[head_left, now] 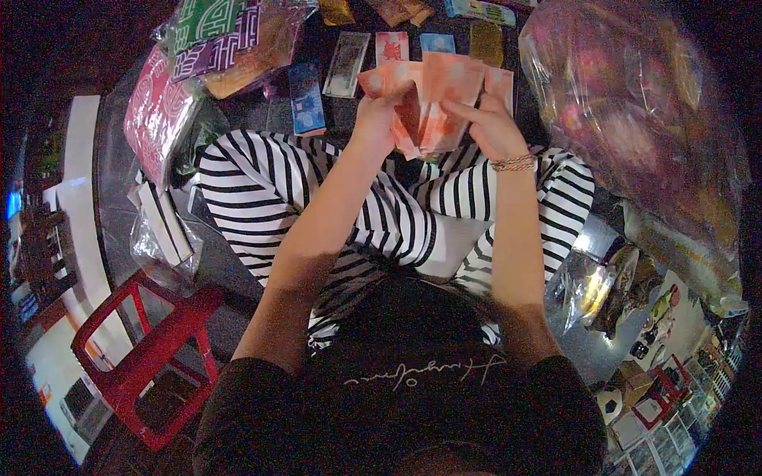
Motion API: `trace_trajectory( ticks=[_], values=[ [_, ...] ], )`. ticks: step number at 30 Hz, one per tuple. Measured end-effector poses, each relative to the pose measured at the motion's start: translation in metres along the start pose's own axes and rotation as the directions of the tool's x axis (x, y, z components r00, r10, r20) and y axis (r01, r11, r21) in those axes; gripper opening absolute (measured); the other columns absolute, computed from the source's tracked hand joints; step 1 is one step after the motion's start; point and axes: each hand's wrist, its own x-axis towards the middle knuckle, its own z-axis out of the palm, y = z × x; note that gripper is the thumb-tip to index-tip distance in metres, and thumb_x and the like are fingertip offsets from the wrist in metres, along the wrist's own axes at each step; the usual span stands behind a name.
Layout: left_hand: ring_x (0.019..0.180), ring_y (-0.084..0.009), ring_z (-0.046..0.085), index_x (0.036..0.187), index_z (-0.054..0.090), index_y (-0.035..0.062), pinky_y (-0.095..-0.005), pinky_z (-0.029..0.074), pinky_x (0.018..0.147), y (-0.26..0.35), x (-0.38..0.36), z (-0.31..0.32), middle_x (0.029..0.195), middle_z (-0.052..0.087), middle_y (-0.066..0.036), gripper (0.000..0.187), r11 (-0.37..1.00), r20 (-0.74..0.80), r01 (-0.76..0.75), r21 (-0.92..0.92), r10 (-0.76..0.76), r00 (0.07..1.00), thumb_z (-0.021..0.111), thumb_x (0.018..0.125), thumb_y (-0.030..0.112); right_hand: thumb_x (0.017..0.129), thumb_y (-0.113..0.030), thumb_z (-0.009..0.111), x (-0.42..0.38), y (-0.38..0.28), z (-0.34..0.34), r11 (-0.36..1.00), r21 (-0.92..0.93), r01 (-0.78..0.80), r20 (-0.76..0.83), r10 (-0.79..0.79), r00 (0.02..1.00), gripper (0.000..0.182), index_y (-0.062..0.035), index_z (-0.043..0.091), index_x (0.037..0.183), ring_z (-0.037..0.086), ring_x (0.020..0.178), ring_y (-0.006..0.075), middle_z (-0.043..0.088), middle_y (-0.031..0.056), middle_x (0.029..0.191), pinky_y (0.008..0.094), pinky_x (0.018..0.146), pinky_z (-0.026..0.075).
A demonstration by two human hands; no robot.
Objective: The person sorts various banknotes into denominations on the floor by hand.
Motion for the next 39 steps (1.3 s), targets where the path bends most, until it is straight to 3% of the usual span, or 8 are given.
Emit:
trace_trajectory(
  ticks=[8, 11, 13, 20, 25, 30, 32, 39],
  values=[
    [0.085, -0.0216, 0.060, 0.105, 0.049, 0.0030, -0.0364, 0.050, 0.071, 0.000, -0.003, -0.001, 0.096, 0.059, -0.008, 0.030, 0.999, 0.103, 0.009, -0.037, -0.005, 0.995, 0.058, 0.077, 0.005, 0.079, -0.006, 0.059, 0.003, 0.013, 0.016, 0.983, 0.179, -0.036, 0.075, 0.022, 0.997, 0.031, 0.0023, 0.053, 0.108, 0.054, 0.097, 0.0139, 0.058, 0.0072, 0.106, 0.0272, 0.085, 0.041],
    [0.085, -0.0207, 0.060, 0.104, 0.050, 0.0035, -0.0347, 0.050, 0.070, 0.006, -0.009, 0.008, 0.096, 0.059, -0.008, 0.030, 0.998, 0.076, 0.057, -0.015, -0.056, 0.996, 0.061, 0.076, 0.008, 0.079, -0.009, 0.060, -0.001, 0.006, 0.013, 0.989, 0.145, -0.034, 0.058, 0.026, 0.998, 0.032, 0.0024, 0.053, 0.108, 0.055, 0.095, 0.0129, 0.058, 0.0066, 0.105, 0.0260, 0.083, 0.042],
    [0.084, -0.0202, 0.060, 0.103, 0.051, 0.0037, -0.0338, 0.050, 0.070, 0.008, -0.009, 0.009, 0.096, 0.059, -0.008, 0.029, 0.996, 0.052, 0.092, 0.017, -0.092, 0.994, 0.063, 0.076, 0.009, 0.074, -0.014, 0.067, -0.006, -0.009, 0.015, 0.998, 0.048, -0.042, -0.098, 0.047, 0.994, 0.039, 0.0023, 0.053, 0.106, 0.057, 0.089, 0.0133, 0.060, 0.0062, 0.098, 0.0261, 0.078, 0.045],
    [0.084, -0.0192, 0.060, 0.099, 0.055, 0.0038, -0.0346, 0.050, 0.071, 0.004, -0.007, 0.006, 0.093, 0.060, -0.007, 0.027, 0.997, 0.045, 0.080, 0.000, -0.079, 0.996, 0.065, 0.075, 0.012, 0.074, -0.012, 0.067, 0.001, 0.010, 0.026, 0.965, 0.257, 0.052, -0.091, -0.029, 0.995, 0.044, 0.0022, 0.047, 0.110, 0.056, 0.091, 0.0155, 0.057, 0.0087, 0.101, 0.0269, 0.080, 0.045],
    [0.085, -0.0214, 0.060, 0.103, 0.052, 0.0030, -0.0365, 0.051, 0.073, 0.003, -0.004, 0.003, 0.096, 0.060, -0.008, 0.030, 0.988, 0.054, 0.128, -0.084, -0.124, 0.991, 0.063, 0.075, 0.006, 0.077, -0.009, 0.063, 0.008, 0.024, 0.028, 0.975, 0.217, 0.050, -0.123, -0.024, 0.992, 0.041, 0.0021, 0.046, 0.112, 0.056, 0.092, 0.0154, 0.057, 0.0076, 0.103, 0.0271, 0.080, 0.045],
    [0.084, -0.0194, 0.060, 0.101, 0.055, 0.0032, -0.0346, 0.050, 0.072, 0.006, -0.009, 0.011, 0.094, 0.061, -0.007, 0.028, 0.987, 0.012, 0.160, 0.017, -0.160, 0.987, 0.063, 0.076, 0.011, 0.075, -0.010, 0.065, 0.011, 0.022, 0.018, 0.957, 0.265, 0.116, -0.115, -0.088, 0.989, 0.037, 0.0013, 0.051, 0.108, 0.057, 0.088, 0.0149, 0.059, 0.0066, 0.100, 0.0258, 0.076, 0.046],
    [0.083, -0.0188, 0.060, 0.100, 0.056, 0.0027, -0.0335, 0.050, 0.072, 0.005, -0.009, 0.010, 0.093, 0.061, -0.007, 0.026, 0.994, 0.035, 0.108, 0.019, -0.109, 0.993, 0.063, 0.076, 0.010, 0.075, -0.014, 0.065, 0.008, 0.015, 0.009, 0.993, 0.100, 0.057, -0.160, -0.040, 0.986, 0.033, 0.0000, 0.056, 0.104, 0.057, 0.087, 0.0130, 0.060, 0.0050, 0.097, 0.0248, 0.075, 0.045],
    [0.079, -0.0170, 0.060, 0.097, 0.058, 0.0004, -0.0292, 0.050, 0.070, 0.004, -0.010, 0.010, 0.090, 0.061, -0.006, 0.023, 0.997, 0.080, 0.073, 0.020, -0.075, 0.994, 0.062, 0.075, 0.006, 0.076, -0.016, 0.065, 0.007, 0.012, 0.008, 0.981, 0.175, 0.080, -0.152, -0.053, 0.987, 0.032, -0.0006, 0.056, 0.103, 0.057, 0.086, 0.0118, 0.060, 0.0042, 0.095, 0.0243, 0.075, 0.045]
  ],
)
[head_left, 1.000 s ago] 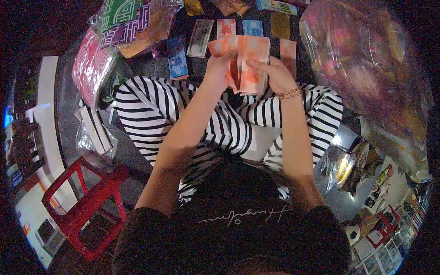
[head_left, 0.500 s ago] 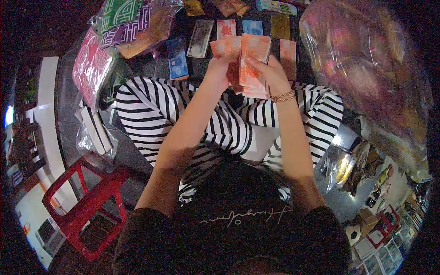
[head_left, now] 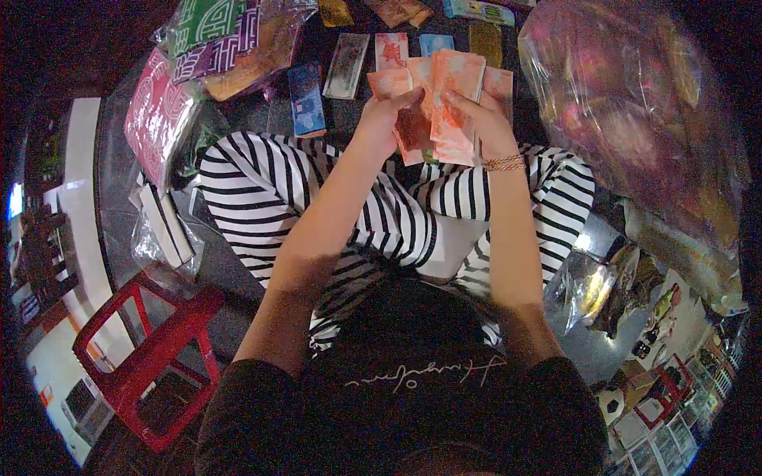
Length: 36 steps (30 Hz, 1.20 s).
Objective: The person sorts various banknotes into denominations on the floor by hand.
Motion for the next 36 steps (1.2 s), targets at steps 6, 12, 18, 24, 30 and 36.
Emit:
trace_trajectory(
  ticks=[6, 12, 18, 24, 30, 36],
  values=[
    [0.077, -0.0172, 0.061, 0.096, 0.058, 0.0003, -0.0289, 0.050, 0.065, -0.001, 0.003, -0.002, 0.089, 0.061, -0.006, 0.026, 1.000, 0.020, 0.015, 0.024, -0.015, 1.000, 0.066, 0.072, 0.007, 0.076, -0.018, 0.065, -0.003, -0.005, 0.002, 0.996, -0.075, -0.049, -0.022, 0.047, 0.999, 0.040, 0.0002, 0.050, 0.109, 0.057, 0.087, 0.0133, 0.059, 0.0063, 0.098, 0.0266, 0.074, 0.046],
    [0.078, -0.0180, 0.061, 0.096, 0.058, 0.0013, -0.0297, 0.049, 0.066, 0.001, -0.001, 0.003, 0.088, 0.062, -0.006, 0.025, 0.998, 0.032, 0.028, 0.052, -0.030, 0.999, 0.065, 0.073, 0.008, 0.077, -0.023, 0.064, -0.001, -0.001, -0.002, 0.996, -0.007, -0.091, -0.022, 0.091, 0.996, 0.042, 0.0007, 0.051, 0.110, 0.056, 0.091, 0.0134, 0.058, 0.0071, 0.102, 0.0260, 0.077, 0.045],
    [0.083, -0.0184, 0.061, 0.100, 0.057, 0.0022, -0.0314, 0.049, 0.071, -0.001, 0.000, 0.003, 0.093, 0.061, -0.008, 0.026, 0.990, 0.055, 0.090, 0.105, -0.096, 0.994, 0.065, 0.075, 0.009, 0.079, -0.025, 0.061, 0.002, 0.004, -0.004, 0.997, -0.043, -0.067, -0.018, 0.066, 0.998, 0.040, 0.0003, 0.053, 0.109, 0.052, 0.099, 0.0124, 0.057, 0.0070, 0.106, 0.0246, 0.084, 0.041],
    [0.081, -0.0185, 0.061, 0.096, 0.057, -0.0004, -0.0303, 0.050, 0.069, 0.004, -0.007, 0.012, 0.089, 0.062, -0.008, 0.021, 0.988, 0.044, 0.149, 0.045, -0.151, 0.988, 0.063, 0.076, 0.004, 0.079, -0.024, 0.061, 0.003, 0.003, -0.007, 0.995, 0.029, -0.097, -0.016, 0.098, 0.995, 0.041, -0.0017, 0.051, 0.112, 0.051, 0.101, 0.0129, 0.056, 0.0065, 0.106, 0.0247, 0.084, 0.041],
    [0.077, -0.0191, 0.061, 0.096, 0.055, 0.0003, -0.0300, 0.050, 0.066, 0.001, 0.000, 0.007, 0.086, 0.061, -0.008, 0.023, 0.983, 0.028, 0.162, 0.082, -0.165, 0.986, 0.064, 0.075, 0.005, 0.078, -0.022, 0.060, 0.004, 0.008, -0.014, 0.998, 0.021, -0.058, 0.044, 0.057, 0.997, 0.040, -0.0020, 0.048, 0.111, 0.056, 0.094, 0.0189, 0.057, 0.0111, 0.105, 0.0286, 0.080, 0.044],
    [0.072, -0.0174, 0.060, 0.096, 0.054, 0.0042, -0.0287, 0.049, 0.060, 0.002, 0.015, -0.021, 0.085, 0.060, -0.008, 0.023, 1.000, -0.025, 0.010, 0.011, -0.010, 1.000, 0.064, 0.076, 0.012, 0.078, -0.021, 0.054, 0.015, -0.003, -0.026, 0.472, -0.879, 0.071, -0.174, -0.454, 0.874, 0.030, -0.0082, 0.049, 0.105, 0.058, 0.091, 0.0305, 0.056, 0.0154, 0.104, 0.0380, 0.074, 0.046]
  ],
)
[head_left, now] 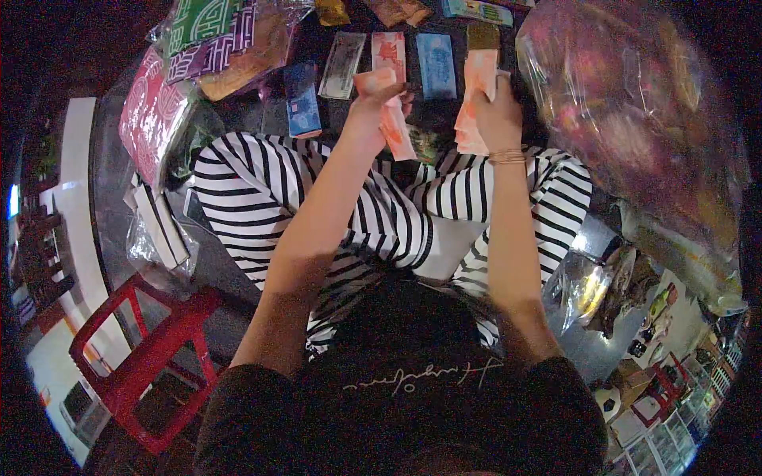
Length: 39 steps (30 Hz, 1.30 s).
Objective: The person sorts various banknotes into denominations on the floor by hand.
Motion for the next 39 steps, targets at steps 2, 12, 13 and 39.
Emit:
trace_trajectory(
  ticks=[2, 12, 13, 39],
  values=[
    [0.074, -0.0179, 0.060, 0.095, 0.054, 0.0046, -0.0297, 0.049, 0.061, -0.001, 0.000, 0.000, 0.083, 0.060, -0.007, 0.023, 1.000, 0.011, 0.010, -0.001, -0.009, 1.000, 0.064, 0.076, 0.013, 0.077, -0.021, 0.053, 0.004, 0.010, 0.017, 0.936, -0.287, 0.206, -0.182, -0.264, 0.947, 0.034, -0.0120, 0.047, 0.109, 0.054, 0.091, 0.0373, 0.054, 0.0175, 0.103, 0.0437, 0.075, 0.044],
    [0.080, -0.0187, 0.059, 0.104, 0.049, 0.0016, -0.0309, 0.050, 0.067, -0.005, -0.004, 0.002, 0.091, 0.059, -0.008, 0.039, 0.998, 0.023, 0.064, 0.010, -0.065, 0.998, 0.067, 0.073, 0.017, 0.074, -0.023, 0.055, -0.002, 0.001, 0.024, 0.891, -0.452, -0.031, -0.023, 0.023, 0.999, 0.031, -0.0064, 0.050, 0.100, 0.058, 0.083, 0.0372, 0.058, 0.0228, 0.091, 0.0456, 0.071, 0.046],
    [0.080, -0.0188, 0.059, 0.104, 0.049, 0.0015, -0.0310, 0.050, 0.068, -0.005, -0.003, 0.002, 0.091, 0.059, -0.008, 0.040, 0.998, 0.041, 0.061, 0.005, -0.061, 0.997, 0.068, 0.073, 0.018, 0.074, -0.023, 0.055, -0.001, 0.004, 0.026, 0.891, -0.453, -0.031, -0.026, 0.022, 0.999, 0.031, -0.0064, 0.050, 0.100, 0.058, 0.083, 0.0372, 0.058, 0.0228, 0.091, 0.0456, 0.071, 0.046],
    [0.077, -0.0211, 0.060, 0.099, 0.050, -0.0004, -0.0318, 0.050, 0.068, -0.006, -0.004, 0.007, 0.088, 0.060, -0.011, 0.027, 0.992, -0.011, 0.123, 0.033, -0.122, 0.992, 0.060, 0.076, 0.012, 0.071, -0.017, 0.055, -0.001, -0.008, 0.019, 0.912, -0.408, -0.037, -0.019, 0.032, 0.999, 0.038, -0.0006, 0.047, 0.104, 0.056, 0.087, 0.0378, 0.055, 0.0241, 0.097, 0.0457, 0.075, 0.045]
  ],
)
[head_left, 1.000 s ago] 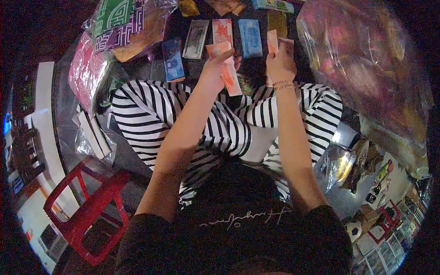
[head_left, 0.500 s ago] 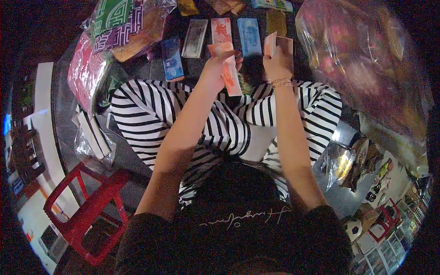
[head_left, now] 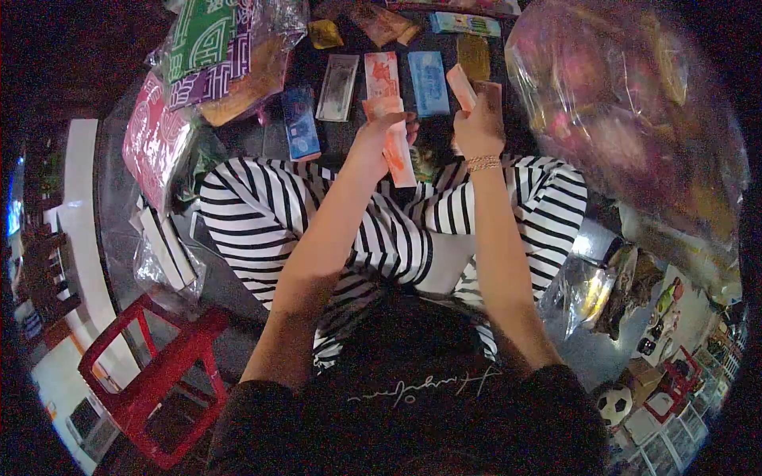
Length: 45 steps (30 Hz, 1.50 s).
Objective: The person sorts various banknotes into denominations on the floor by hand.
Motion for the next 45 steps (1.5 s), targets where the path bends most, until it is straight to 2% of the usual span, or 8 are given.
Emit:
trace_trajectory(
  ticks=[5, 7, 9, 11, 15, 19, 22, 45],
  values=[
    [0.071, -0.0195, 0.059, 0.094, 0.050, 0.0018, -0.0303, 0.050, 0.061, 0.002, -0.006, 0.008, 0.081, 0.058, -0.009, 0.025, 0.998, -0.005, 0.047, -0.050, -0.048, 0.999, 0.063, 0.073, 0.005, 0.069, -0.016, 0.057, -0.009, 0.007, 0.013, 0.982, -0.142, 0.125, -0.213, -0.154, 0.965, 0.039, -0.0010, 0.049, 0.104, 0.055, 0.090, 0.0376, 0.054, 0.0246, 0.101, 0.0448, 0.079, 0.044],
    [0.070, -0.0184, 0.059, 0.092, 0.049, 0.0045, -0.0306, 0.049, 0.057, 0.000, -0.006, 0.005, 0.080, 0.057, -0.007, 0.024, 1.000, -0.089, -0.016, 0.011, 0.017, 0.996, 0.064, 0.073, 0.006, 0.070, -0.017, 0.055, 0.001, 0.017, 0.032, 0.979, 0.144, -0.144, 0.050, 0.138, 0.989, 0.037, -0.0012, 0.049, 0.103, 0.056, 0.089, 0.0378, 0.055, 0.0247, 0.100, 0.0447, 0.080, 0.043],
    [0.069, -0.0178, 0.058, 0.092, 0.049, 0.0057, -0.0308, 0.048, 0.055, 0.005, -0.016, 0.013, 0.080, 0.056, -0.006, 0.025, 0.996, -0.068, -0.087, 0.030, 0.089, 0.994, 0.065, 0.073, 0.007, 0.072, -0.023, 0.059, 0.004, 0.024, 0.024, 0.992, 0.119, -0.028, -0.012, 0.029, 0.999, 0.042, -0.0014, 0.049, 0.106, 0.058, 0.087, 0.0308, 0.056, 0.0198, 0.100, 0.0398, 0.077, 0.045],
    [0.068, -0.0172, 0.058, 0.092, 0.048, 0.0069, -0.0309, 0.047, 0.053, 0.008, -0.018, 0.016, 0.081, 0.055, -0.005, 0.026, 0.986, -0.054, -0.158, 0.044, 0.161, 0.986, 0.066, 0.073, 0.008, 0.074, -0.022, 0.060, 0.007, 0.036, 0.038, 0.519, 0.805, -0.288, 0.375, -0.068, 0.925, 0.036, -0.0013, 0.052, 0.102, 0.058, 0.086, 0.0185, 0.058, 0.0105, 0.098, 0.0307, 0.072, 0.046],
    [0.064, -0.0127, 0.055, 0.094, 0.050, 0.0080, -0.0272, 0.045, 0.054, 0.016, -0.019, 0.039, 0.077, 0.056, -0.003, 0.029, 0.990, 0.013, -0.084, 0.110, 0.083, 0.996, 0.068, 0.074, 0.020, 0.078, -0.012, 0.055, -0.014, -0.001, -0.010, 0.198, 0.898, -0.393, 0.440, -0.391, 0.808, 0.012, -0.0010, 0.059, 0.078, 0.053, 0.071, 0.0093, 0.057, 0.0018, 0.079, 0.0216, 0.063, 0.042],
    [0.063, -0.0098, 0.053, 0.098, 0.052, 0.0085, -0.0244, 0.043, 0.057, 0.017, -0.001, 0.013, 0.073, 0.057, -0.002, 0.031, 0.993, 0.225, -0.016, 0.115, -0.011, 0.974, 0.065, 0.078, 0.027, 0.075, -0.015, 0.059, -0.028, -0.023, -0.051, 0.026, 0.711, -0.703, 0.655, -0.387, 0.649, 0.019, -0.0038, 0.056, 0.090, 0.057, 0.072, 0.0107, 0.058, 0.0058, 0.085, 0.0228, 0.064, 0.045],
    [0.064, -0.0101, 0.054, 0.103, 0.050, 0.0080, -0.0247, 0.043, 0.056, 0.002, 0.042, -0.023, 0.076, 0.057, -0.002, 0.033, 0.994, 0.413, 0.002, 0.110, -0.047, 0.910, 0.064, 0.079, 0.024, 0.076, -0.014, 0.057, -0.030, -0.022, -0.054, 0.023, 0.695, -0.718, 0.662, -0.410, 0.628, 0.016, -0.0028, 0.055, 0.087, 0.056, 0.068, 0.0111, 0.057, 0.0062, 0.080, 0.0226, 0.059, 0.044],
    [0.069, -0.0103, 0.056, 0.108, 0.048, 0.0071, -0.0232, 0.045, 0.058, 0.025, -0.035, 0.035, 0.088, 0.058, -0.003, 0.043, 0.970, 0.247, -0.124, 0.209, 0.070, 0.966, 0.068, 0.072, 0.016, 0.076, -0.014, 0.054, -0.027, -0.004, -0.039, 0.190, 0.774, -0.604, 0.609, -0.483, 0.629, 0.022, -0.0011, 0.056, 0.093, 0.058, 0.074, 0.0140, 0.059, 0.0070, 0.084, 0.0241, 0.068, 0.046]
  ],
)
